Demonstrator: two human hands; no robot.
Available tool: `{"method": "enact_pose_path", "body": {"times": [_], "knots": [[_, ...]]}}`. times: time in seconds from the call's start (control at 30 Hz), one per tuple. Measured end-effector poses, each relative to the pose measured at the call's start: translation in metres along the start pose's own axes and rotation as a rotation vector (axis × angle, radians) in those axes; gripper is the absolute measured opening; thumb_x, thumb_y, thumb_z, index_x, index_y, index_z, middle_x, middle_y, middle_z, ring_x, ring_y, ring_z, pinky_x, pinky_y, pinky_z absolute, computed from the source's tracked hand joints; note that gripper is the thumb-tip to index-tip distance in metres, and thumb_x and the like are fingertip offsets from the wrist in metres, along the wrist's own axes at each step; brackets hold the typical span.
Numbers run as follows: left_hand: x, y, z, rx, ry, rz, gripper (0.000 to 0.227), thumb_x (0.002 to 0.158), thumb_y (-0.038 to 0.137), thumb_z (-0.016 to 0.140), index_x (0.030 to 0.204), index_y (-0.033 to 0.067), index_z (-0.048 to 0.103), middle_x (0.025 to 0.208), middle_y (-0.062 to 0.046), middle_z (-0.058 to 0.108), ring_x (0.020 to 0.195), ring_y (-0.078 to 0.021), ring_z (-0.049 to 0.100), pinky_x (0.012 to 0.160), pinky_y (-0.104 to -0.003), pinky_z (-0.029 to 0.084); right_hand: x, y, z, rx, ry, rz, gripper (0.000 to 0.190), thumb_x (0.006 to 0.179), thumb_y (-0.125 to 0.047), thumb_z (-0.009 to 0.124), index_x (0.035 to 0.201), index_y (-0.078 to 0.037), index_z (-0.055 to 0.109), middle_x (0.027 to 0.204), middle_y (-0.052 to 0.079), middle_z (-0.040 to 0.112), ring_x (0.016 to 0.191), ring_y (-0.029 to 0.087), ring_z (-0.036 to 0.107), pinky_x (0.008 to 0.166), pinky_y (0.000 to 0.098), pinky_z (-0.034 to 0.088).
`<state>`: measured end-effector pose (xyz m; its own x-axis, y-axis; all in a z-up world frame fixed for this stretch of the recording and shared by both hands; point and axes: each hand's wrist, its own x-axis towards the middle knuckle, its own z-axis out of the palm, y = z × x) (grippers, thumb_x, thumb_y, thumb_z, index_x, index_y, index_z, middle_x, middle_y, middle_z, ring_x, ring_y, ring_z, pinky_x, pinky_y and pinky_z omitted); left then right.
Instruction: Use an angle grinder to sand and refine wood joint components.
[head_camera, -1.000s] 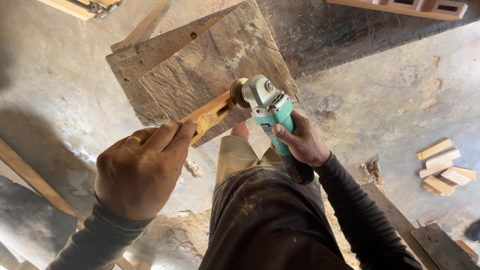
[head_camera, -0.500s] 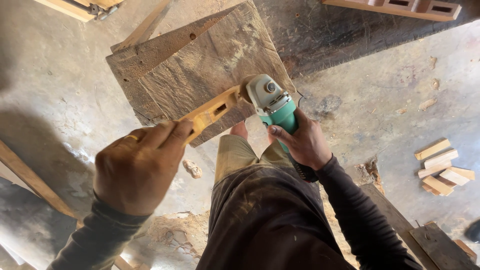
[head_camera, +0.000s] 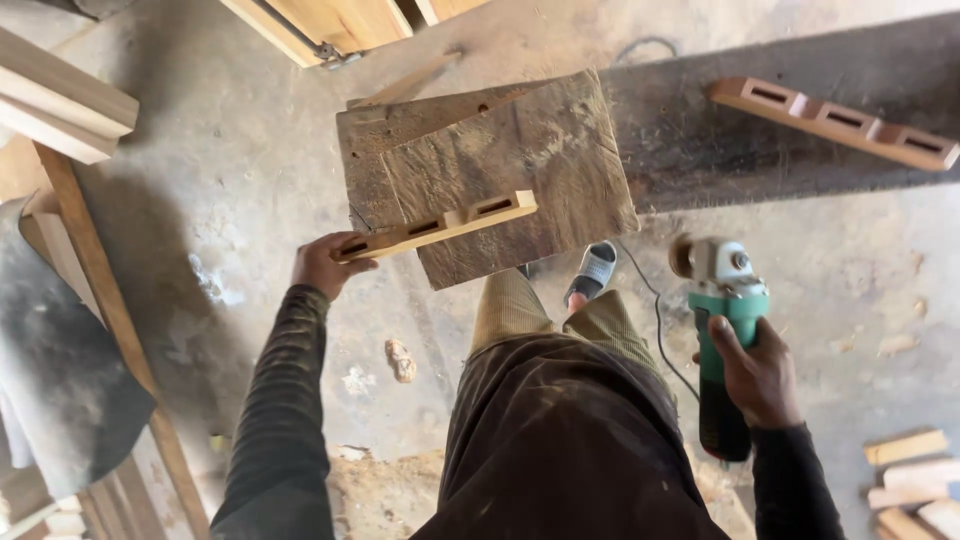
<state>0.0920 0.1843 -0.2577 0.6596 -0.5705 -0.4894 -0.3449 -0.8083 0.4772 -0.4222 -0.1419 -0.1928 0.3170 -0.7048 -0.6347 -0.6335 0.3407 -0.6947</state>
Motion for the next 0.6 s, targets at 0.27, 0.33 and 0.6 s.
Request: {"method": "enact_pose_path", "body": {"times": [0.27,0.33,0.6], "knots": [[-0.001,-0.005,0.064,-0.184,0.131,-0.009,0.061,0.066,0.023,0.095,0.122,0.0103,0.073,0.114,-0.006,0.078,0.101,-0.0167,0.075,0.098,-0.031,0.058,-0.006,0.026,-0.034,0.153,0.049,0.015,0.05,0.099,-0.043,0.064,0.123,0.001,0.062,0.095,0.014,0.072,0.075,0.024,0.072,0.065,0.0366,0.056],[-0.003,0.005,0.073,-0.207,0.163,0.015,0.058,0.067,0.022,0.094,0.121,0.0115,0.075,0.114,-0.006,0.078,0.1,-0.0162,0.075,0.095,-0.031,0.059,-0.005,0.03,-0.037,0.162,0.063,-0.01,0.05,0.1,-0.043,0.065,0.122,0.002,0.062,0.094,0.015,0.072,0.074,0.024,0.071,0.065,0.037,0.056],[-0.004,0.051,0.095,0.043,0.291,0.141,0.059,0.07,0.039,0.09,0.122,0.0171,0.072,0.121,-0.006,0.075,0.106,-0.0218,0.073,0.097,-0.038,0.057,-0.011,0.025,-0.034,0.148,0.076,-0.027,0.052,0.097,-0.044,0.065,0.121,0.002,0.062,0.095,0.015,0.072,0.074,0.024,0.071,0.064,0.0375,0.056]]}}
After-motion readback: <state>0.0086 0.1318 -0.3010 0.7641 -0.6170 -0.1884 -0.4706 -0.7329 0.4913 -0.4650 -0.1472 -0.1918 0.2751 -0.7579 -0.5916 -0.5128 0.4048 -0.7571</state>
